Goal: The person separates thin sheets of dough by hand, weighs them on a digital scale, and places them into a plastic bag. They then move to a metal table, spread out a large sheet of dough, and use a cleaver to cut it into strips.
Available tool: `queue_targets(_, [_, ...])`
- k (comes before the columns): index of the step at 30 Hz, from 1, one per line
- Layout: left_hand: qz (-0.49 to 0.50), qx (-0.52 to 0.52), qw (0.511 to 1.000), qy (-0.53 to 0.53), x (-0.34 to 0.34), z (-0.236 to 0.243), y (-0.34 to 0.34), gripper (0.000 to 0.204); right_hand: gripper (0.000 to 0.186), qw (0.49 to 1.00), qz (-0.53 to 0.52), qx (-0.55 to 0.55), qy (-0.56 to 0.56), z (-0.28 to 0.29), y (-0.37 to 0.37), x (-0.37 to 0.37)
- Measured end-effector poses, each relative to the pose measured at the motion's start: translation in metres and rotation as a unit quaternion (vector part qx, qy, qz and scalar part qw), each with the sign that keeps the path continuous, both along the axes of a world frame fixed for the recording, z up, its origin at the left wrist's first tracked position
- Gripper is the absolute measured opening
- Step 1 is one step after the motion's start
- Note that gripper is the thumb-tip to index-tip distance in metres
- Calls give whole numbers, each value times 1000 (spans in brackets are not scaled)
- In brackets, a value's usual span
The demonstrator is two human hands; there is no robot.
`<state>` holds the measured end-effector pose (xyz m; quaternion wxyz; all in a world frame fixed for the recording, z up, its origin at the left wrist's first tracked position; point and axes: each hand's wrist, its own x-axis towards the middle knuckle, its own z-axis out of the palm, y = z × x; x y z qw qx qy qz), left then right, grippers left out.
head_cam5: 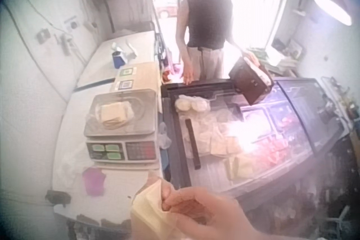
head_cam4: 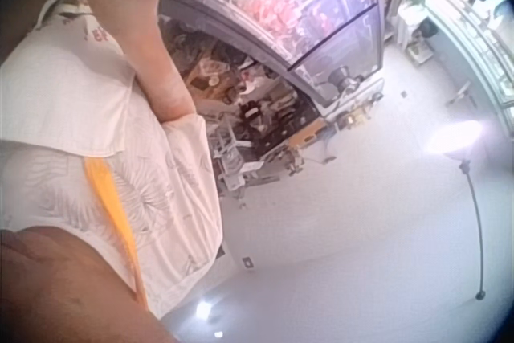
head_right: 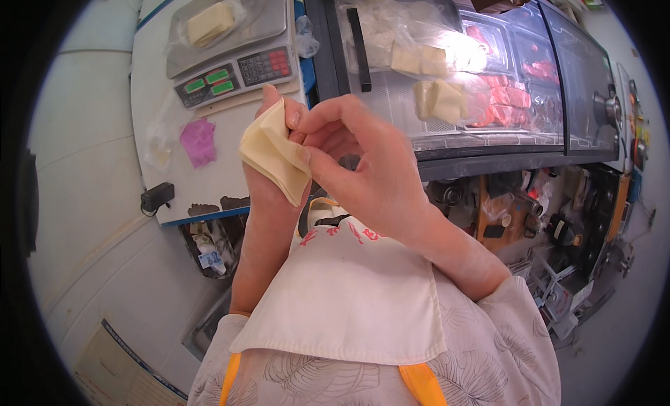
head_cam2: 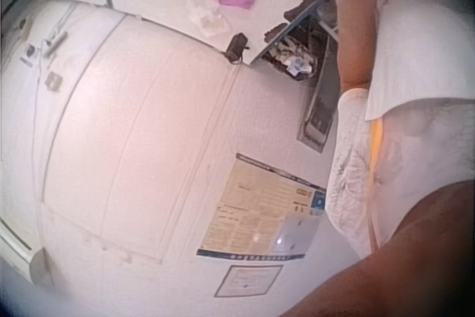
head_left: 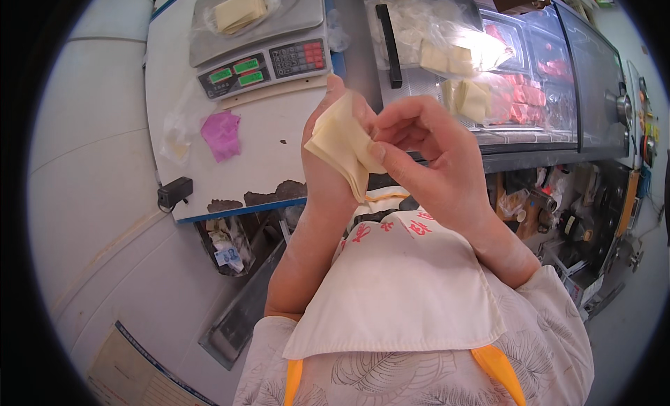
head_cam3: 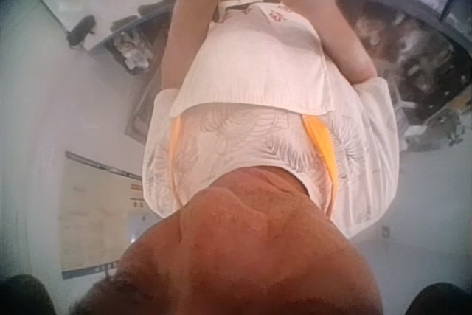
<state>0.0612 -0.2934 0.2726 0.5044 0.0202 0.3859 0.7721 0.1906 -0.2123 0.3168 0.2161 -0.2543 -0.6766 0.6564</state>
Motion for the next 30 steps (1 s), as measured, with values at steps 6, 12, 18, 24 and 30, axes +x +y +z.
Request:
queue_targets(6, [2,-35,999,10,-3,12,-3,50,28,954,-38,285,82,14,-9,-4])
queue_targets(12, [21,-121,988,92,0,32,-2,47,22,957,-55,273,76,20,-13,-13])
queue_targets(18, [57,-91,983,150,0,39,0,42,17,966,-49,244,74,26,-11,-17])
queue_targets(24, [58,-113,976,177,-2,43,2,41,16,968,-45,237,74,26,-9,-18])
queue_targets(30, [51,-103,976,183,-4,38,1,41,16,966,-44,248,66,26,-7,-20])
